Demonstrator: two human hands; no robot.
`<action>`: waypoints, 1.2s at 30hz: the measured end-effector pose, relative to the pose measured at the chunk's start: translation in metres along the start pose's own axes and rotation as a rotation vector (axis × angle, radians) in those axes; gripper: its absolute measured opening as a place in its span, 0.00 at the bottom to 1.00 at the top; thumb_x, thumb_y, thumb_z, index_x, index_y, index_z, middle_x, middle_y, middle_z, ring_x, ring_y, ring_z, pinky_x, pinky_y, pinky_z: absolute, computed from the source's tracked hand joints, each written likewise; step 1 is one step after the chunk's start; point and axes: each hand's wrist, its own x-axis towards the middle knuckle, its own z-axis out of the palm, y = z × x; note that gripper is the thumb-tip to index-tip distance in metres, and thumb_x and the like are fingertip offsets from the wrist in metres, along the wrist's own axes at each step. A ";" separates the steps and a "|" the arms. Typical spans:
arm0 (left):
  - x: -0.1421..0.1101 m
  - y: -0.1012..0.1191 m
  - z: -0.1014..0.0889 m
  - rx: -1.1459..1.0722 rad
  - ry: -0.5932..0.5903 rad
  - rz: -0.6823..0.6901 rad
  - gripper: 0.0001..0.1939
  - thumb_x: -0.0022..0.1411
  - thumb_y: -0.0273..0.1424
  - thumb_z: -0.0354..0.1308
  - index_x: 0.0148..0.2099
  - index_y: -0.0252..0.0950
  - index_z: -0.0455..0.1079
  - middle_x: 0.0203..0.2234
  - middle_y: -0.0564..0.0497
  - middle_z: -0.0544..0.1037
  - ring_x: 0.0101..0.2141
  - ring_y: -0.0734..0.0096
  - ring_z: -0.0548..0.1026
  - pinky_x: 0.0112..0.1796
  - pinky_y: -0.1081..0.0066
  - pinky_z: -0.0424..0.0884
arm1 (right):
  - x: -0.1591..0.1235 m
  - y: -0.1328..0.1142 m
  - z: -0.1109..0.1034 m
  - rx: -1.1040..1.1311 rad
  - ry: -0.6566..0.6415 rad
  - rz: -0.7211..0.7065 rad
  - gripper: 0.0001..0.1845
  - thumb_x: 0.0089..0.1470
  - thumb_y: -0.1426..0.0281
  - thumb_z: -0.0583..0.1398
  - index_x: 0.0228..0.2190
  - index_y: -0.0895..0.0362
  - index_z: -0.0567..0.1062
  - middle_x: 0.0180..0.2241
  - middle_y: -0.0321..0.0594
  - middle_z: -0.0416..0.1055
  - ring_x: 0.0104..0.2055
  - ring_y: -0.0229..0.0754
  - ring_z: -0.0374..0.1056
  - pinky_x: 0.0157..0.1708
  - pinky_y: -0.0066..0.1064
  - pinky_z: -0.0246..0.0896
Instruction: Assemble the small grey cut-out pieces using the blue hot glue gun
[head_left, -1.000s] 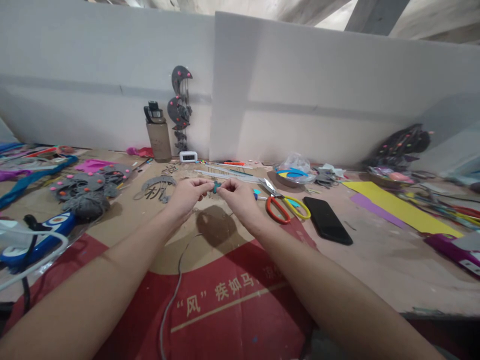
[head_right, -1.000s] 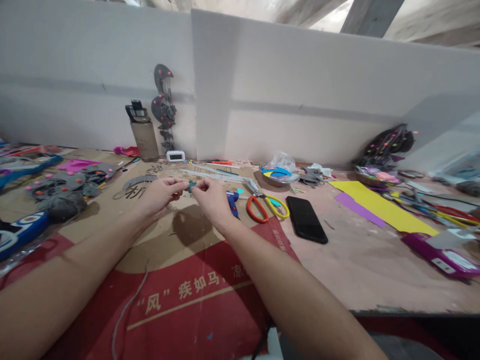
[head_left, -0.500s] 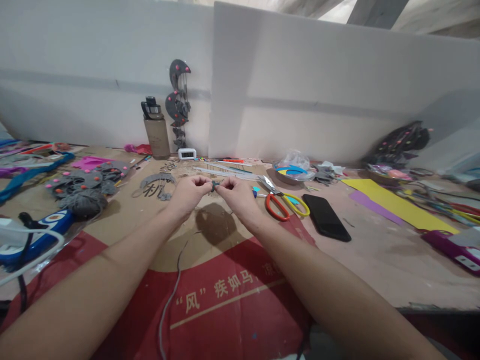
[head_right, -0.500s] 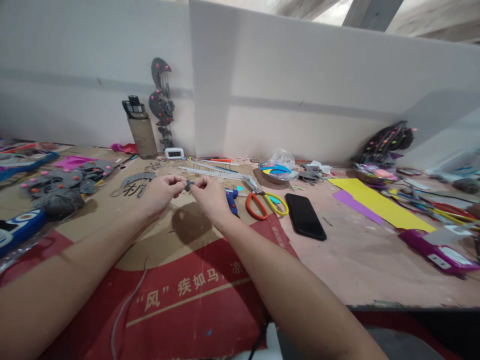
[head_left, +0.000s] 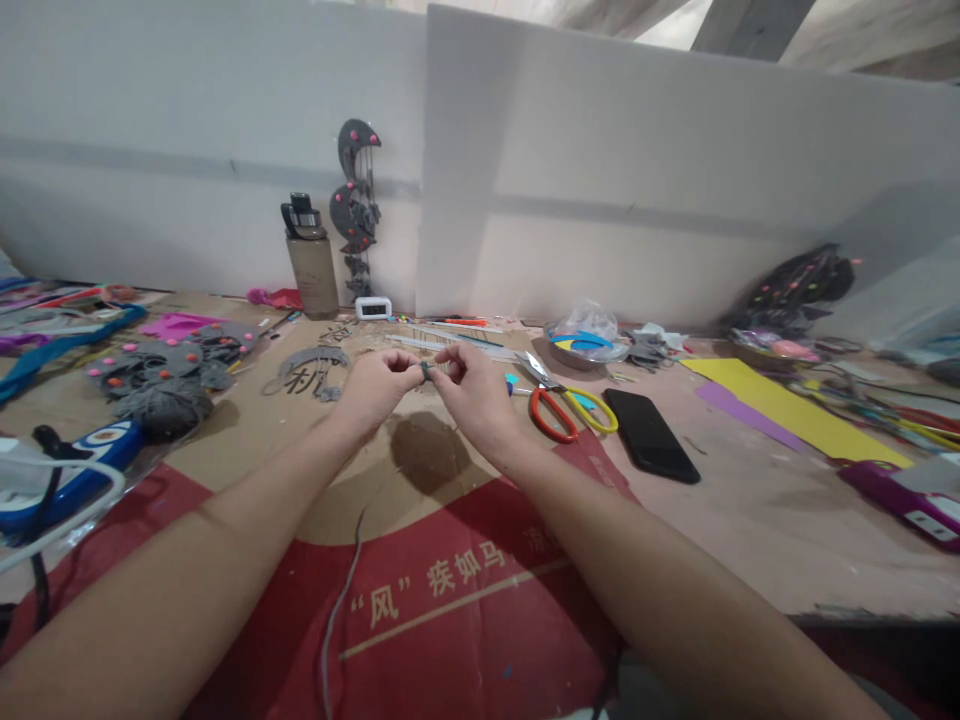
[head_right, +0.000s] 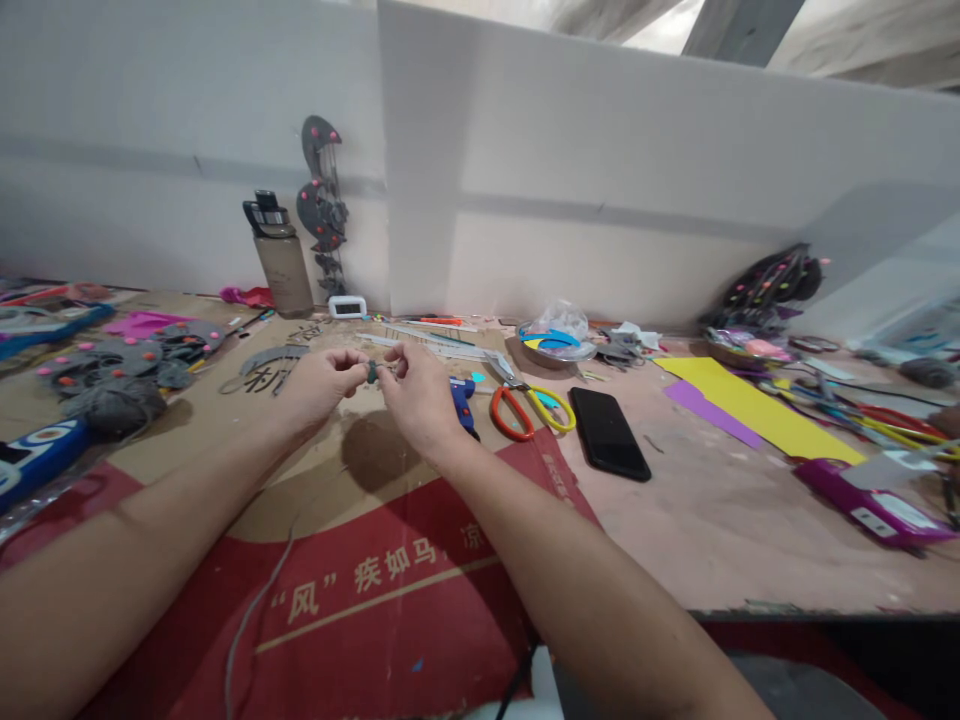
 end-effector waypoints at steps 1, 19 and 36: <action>0.000 0.000 0.000 0.009 -0.004 0.003 0.04 0.45 0.29 0.57 0.26 0.34 0.70 0.18 0.55 0.69 0.20 0.78 0.61 0.25 0.73 0.57 | 0.000 0.001 0.000 -0.018 -0.008 -0.015 0.07 0.48 0.67 0.57 0.31 0.56 0.70 0.23 0.34 0.63 0.27 0.36 0.58 0.29 0.29 0.52; 0.003 -0.002 -0.005 -0.356 -0.188 -0.119 0.15 0.46 0.32 0.64 0.37 0.33 0.71 0.23 0.51 0.71 0.22 0.77 0.68 0.23 0.75 0.63 | 0.012 0.021 0.001 0.258 -0.164 0.180 0.07 0.44 0.66 0.55 0.21 0.56 0.64 0.18 0.28 0.56 0.20 0.31 0.51 0.21 0.25 0.46; -0.004 0.003 -0.006 -0.372 -0.228 -0.139 0.09 0.46 0.32 0.61 0.29 0.31 0.69 0.20 0.52 0.69 0.21 0.79 0.67 0.21 0.77 0.59 | 0.005 0.021 0.010 0.473 -0.132 0.244 0.10 0.43 0.63 0.56 0.21 0.56 0.65 0.16 0.26 0.54 0.17 0.30 0.47 0.19 0.24 0.42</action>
